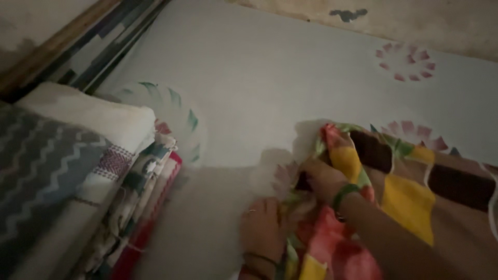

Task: The person folds a brown and white patterned blanket and a multicolored floral blanket by hand on a bed, then places the folded blankets on top of a stack of linens.

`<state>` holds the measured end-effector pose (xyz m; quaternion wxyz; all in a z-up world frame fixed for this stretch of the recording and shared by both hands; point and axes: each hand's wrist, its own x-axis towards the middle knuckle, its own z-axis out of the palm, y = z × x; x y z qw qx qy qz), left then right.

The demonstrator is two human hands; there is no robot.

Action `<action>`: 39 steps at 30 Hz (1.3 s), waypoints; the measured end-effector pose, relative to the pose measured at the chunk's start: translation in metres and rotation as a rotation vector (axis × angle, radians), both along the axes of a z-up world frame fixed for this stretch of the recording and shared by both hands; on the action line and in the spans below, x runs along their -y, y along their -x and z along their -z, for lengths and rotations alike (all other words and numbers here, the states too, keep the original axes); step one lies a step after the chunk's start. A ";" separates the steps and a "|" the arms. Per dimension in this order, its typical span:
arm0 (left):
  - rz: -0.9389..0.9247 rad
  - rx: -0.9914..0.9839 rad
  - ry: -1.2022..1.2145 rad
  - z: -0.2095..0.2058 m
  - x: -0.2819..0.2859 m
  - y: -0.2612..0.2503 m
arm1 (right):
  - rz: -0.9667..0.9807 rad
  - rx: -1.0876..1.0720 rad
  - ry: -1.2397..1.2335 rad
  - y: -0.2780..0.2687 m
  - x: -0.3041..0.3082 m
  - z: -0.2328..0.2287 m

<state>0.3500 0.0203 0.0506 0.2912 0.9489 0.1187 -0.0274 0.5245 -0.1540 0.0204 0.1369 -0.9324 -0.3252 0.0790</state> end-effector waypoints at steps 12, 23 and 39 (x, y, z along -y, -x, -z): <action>0.082 0.463 0.511 0.014 0.063 -0.182 | 0.771 0.016 -0.314 -0.102 0.074 -0.074; -0.030 0.244 0.861 0.025 0.085 -0.223 | 0.458 -0.162 -0.344 -0.084 0.074 -0.061; 0.093 0.487 0.318 -0.016 0.043 -0.295 | 0.705 -0.113 -0.505 -0.086 0.142 -0.069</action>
